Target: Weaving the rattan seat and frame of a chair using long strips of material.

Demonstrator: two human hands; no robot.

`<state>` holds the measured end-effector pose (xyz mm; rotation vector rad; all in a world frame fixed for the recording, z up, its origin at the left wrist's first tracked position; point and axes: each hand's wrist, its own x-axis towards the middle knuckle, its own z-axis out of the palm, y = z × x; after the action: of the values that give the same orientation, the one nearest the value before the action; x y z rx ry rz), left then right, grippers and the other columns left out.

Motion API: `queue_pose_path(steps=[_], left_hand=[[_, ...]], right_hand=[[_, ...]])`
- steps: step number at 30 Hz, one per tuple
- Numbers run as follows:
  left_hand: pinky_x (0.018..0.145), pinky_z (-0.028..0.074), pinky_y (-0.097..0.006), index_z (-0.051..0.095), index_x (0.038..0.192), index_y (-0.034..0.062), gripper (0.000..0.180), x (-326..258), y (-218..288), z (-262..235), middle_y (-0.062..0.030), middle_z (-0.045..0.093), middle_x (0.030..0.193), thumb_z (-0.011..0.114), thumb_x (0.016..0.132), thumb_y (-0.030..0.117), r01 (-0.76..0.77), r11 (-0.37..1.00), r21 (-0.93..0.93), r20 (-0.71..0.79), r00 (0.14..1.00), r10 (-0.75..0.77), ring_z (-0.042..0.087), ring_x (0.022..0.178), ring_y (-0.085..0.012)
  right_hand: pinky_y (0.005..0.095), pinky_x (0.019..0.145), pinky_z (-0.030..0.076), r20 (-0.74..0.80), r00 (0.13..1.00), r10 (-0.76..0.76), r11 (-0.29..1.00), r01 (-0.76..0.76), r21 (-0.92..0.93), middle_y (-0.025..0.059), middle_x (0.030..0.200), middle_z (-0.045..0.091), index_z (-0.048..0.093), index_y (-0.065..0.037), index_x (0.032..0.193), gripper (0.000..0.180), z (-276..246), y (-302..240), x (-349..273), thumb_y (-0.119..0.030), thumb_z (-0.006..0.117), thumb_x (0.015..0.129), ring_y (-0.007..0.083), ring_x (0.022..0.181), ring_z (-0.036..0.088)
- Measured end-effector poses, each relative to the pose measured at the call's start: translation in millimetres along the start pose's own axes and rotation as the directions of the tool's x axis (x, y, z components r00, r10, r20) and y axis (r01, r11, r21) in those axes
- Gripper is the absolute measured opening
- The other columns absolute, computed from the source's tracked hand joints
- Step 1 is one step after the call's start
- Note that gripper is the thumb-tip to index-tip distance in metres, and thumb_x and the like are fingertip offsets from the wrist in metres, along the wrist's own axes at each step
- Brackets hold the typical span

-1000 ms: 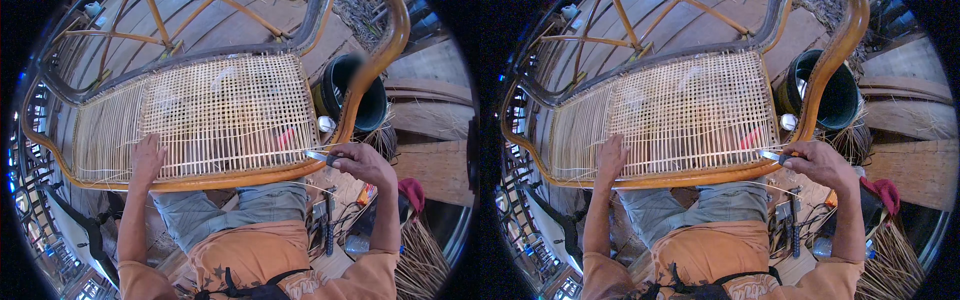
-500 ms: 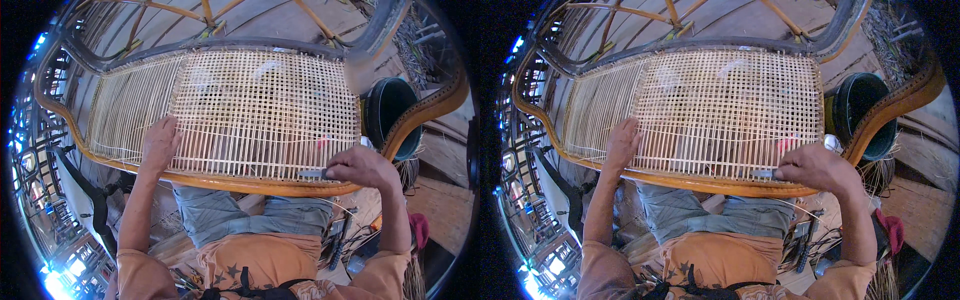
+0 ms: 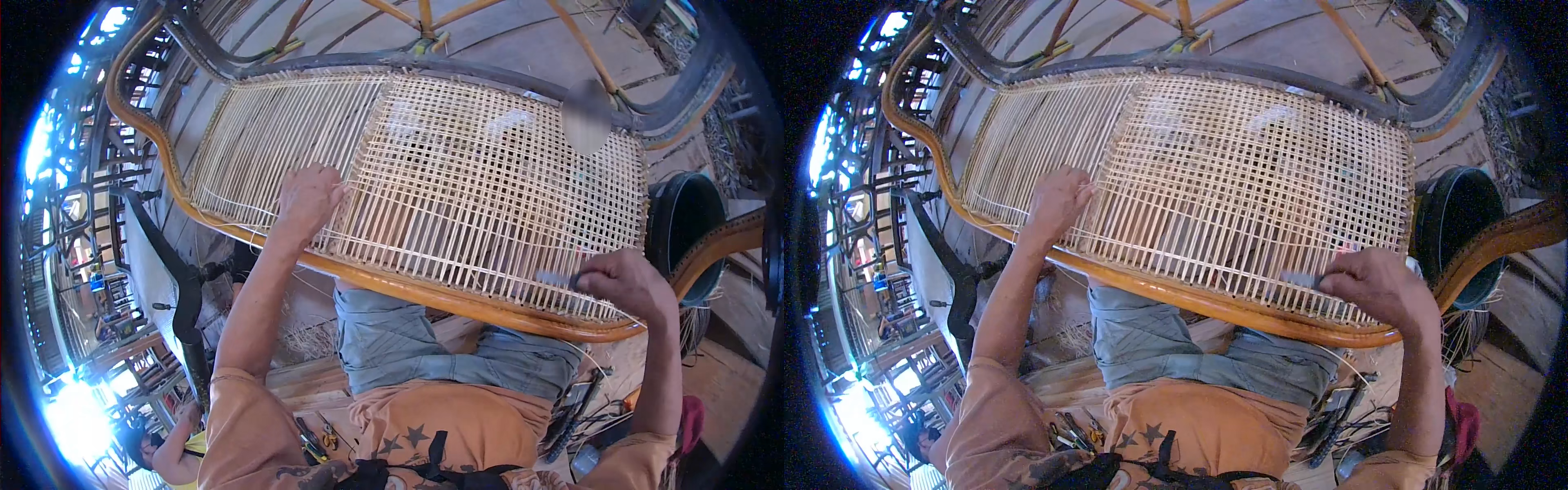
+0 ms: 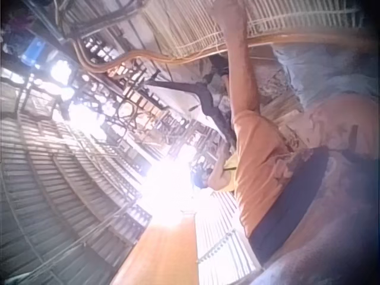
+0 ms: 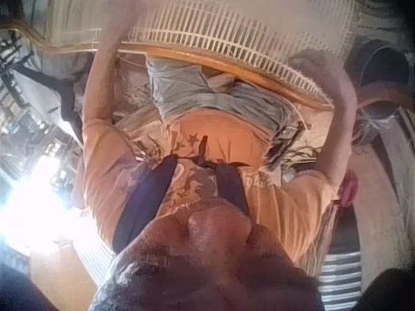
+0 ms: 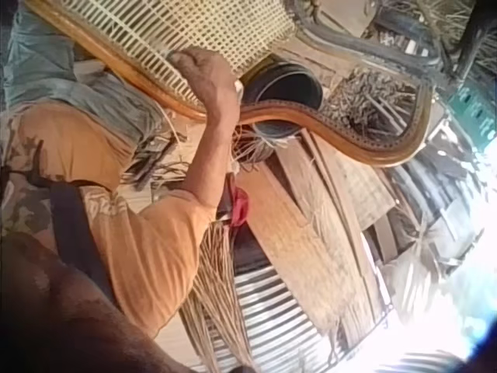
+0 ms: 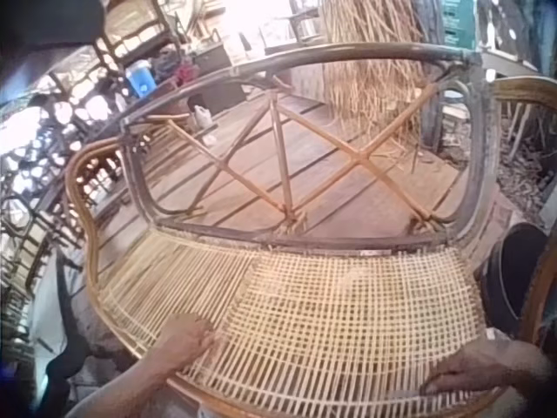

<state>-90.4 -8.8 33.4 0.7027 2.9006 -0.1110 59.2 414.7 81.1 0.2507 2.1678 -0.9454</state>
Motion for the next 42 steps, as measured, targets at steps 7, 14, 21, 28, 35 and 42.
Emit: queue_pose_path(steps=[7, 14, 21, 28, 35, 42], left_hand=[[0.071, 0.046, -0.043, 0.06, 0.082, 0.0056, 0.01, 11.8, -5.1, 4.9, -0.0131, 0.057, 0.085, 0.061, 0.074, 0.01, -0.176, 0.984, -0.028, -0.148, 0.974, 0.17, 0.056, 0.084, -0.0317], [0.074, 0.044, -0.043, 0.06, 0.083, 0.0047, 0.011, 7.0, 24.2, -16.6, -0.0123, 0.057, 0.087, 0.064, 0.072, 0.007, -0.133, 0.99, 0.053, -0.065, 0.989, 0.136, 0.055, 0.085, -0.0327], [0.081, 0.046, -0.039, 0.063, 0.089, 0.0035, 0.014, 15.2, 159.2, 11.8, -0.011, 0.062, 0.094, 0.061, 0.079, 0.014, -0.435, 0.818, -0.376, -0.288, 0.894, 0.343, 0.058, 0.09, -0.0291], [0.075, 0.048, -0.038, 0.06, 0.09, 0.0064, 0.015, 30.3, 288.7, 38.8, -0.0085, 0.058, 0.088, 0.064, 0.076, 0.011, -0.573, 0.699, -0.428, -0.276, 0.819, 0.502, 0.056, 0.086, -0.0272], [0.069, 0.05, -0.034, 0.058, 0.079, 0.0062, 0.011, 31.4, 308.3, 40.3, -0.0081, 0.055, 0.081, 0.059, 0.068, 0.007, -0.593, 0.752, -0.29, -0.215, 0.806, 0.552, 0.055, 0.083, -0.0238], [0.063, 0.05, -0.034, 0.056, 0.078, 0.0074, 0.013, 37.4, 306.9, 42.8, -0.0084, 0.055, 0.078, 0.062, 0.066, 0.007, -0.64, 0.748, -0.178, -0.147, 0.768, 0.623, 0.056, 0.079, -0.0242]], right_hand=[[0.0361, 0.059, 0.043, -0.071, 0.995, -0.068, 0.994, 0.062, -0.088, 0.0132, 0.066, 0.058, 0.065, -0.003, 0.089, 0.025, 15.6, 12.3, 4.6, -0.026, 0.06, 0.083, 0.0245, 0.06, 0.055], [0.0303, 0.066, 0.046, -0.389, 0.913, 0.123, 0.868, 0.091, 0.489, 0.01, 0.077, 0.061, 0.06, -0.002, 0.103, 0.033, 70.5, 37.5, -26.4, -0.027, 0.063, 0.082, 0.0184, 0.071, 0.058], [0.0385, 0.073, 0.047, -0.608, 0.775, 0.171, 0.933, 0.07, 0.352, 0.0199, 0.089, 0.061, 0.056, -0.001, 0.11, 0.037, 116.6, 50.8, -75.7, -0.026, 0.061, 0.082, 0.033, 0.083, 0.061], [0.0475, 0.074, 0.045, -0.549, 0.831, 0.088, 0.996, -0.072, 0.051, 0.0216, 0.093, 0.058, 0.048, -0.006, 0.115, 0.029, 86.8, 59.9, -58.2, -0.021, 0.047, 0.09, 0.0411, 0.085, 0.057], [0.0448, 0.066, 0.049, -0.512, 0.856, 0.073, 0.981, -0.154, -0.118, 0.0172, 0.086, 0.057, 0.049, -0.004, 0.096, 0.016, 80.2, 51.6, -42.4, -0.018, 0.048, 0.089, 0.0368, 0.079, 0.06], [0.0424, 0.064, 0.051, -0.415, 0.906, 0.086, 0.954, -0.195, -0.228, 0.0164, 0.087, 0.058, 0.05, -0.003, 0.097, 0.018, 74.4, 46.7, -28.6, -0.018, 0.048, 0.089, 0.0348, 0.077, 0.061]])
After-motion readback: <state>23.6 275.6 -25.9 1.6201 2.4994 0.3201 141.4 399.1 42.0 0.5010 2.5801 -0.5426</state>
